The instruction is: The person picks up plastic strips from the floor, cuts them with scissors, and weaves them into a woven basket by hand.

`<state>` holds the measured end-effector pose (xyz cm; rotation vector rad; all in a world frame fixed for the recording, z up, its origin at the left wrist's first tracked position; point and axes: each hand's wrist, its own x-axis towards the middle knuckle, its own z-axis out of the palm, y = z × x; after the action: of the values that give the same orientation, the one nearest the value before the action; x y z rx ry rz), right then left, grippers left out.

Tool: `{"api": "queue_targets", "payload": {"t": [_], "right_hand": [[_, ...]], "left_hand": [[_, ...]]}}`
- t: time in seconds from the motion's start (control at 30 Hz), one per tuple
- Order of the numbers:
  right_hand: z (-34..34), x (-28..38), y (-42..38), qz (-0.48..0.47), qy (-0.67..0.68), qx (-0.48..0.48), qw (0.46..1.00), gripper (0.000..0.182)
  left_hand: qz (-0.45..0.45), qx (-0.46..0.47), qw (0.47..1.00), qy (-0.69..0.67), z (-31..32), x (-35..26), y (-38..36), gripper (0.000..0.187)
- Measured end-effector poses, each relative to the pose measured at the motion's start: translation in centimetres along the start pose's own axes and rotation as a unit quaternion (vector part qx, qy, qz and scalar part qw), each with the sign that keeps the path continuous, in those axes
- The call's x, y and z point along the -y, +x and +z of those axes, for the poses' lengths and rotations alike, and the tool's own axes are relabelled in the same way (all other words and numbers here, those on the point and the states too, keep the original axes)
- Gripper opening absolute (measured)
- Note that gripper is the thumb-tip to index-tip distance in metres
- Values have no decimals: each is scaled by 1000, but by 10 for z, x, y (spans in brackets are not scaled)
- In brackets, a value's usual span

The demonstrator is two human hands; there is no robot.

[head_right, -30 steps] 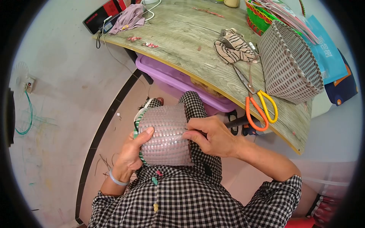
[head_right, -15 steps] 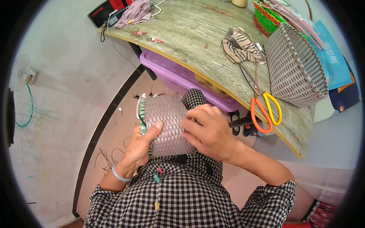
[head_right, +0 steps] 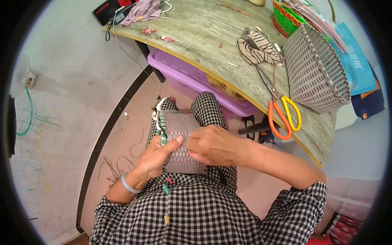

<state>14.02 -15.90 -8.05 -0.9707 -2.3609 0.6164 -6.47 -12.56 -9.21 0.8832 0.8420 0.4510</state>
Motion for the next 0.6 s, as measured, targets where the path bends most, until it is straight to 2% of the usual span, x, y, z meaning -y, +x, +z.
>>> {"api": "queue_targets", "payload": {"t": [0.27,0.6], "right_hand": [[6,-12,2,-12,-7,15,1000,19],[15,-14,3,-20,-15,-47,999,13]], "left_hand": [[-7,11,1000,12,-3,2,3,26],[1,10,1000,-7,-7,5,8,24]]}}
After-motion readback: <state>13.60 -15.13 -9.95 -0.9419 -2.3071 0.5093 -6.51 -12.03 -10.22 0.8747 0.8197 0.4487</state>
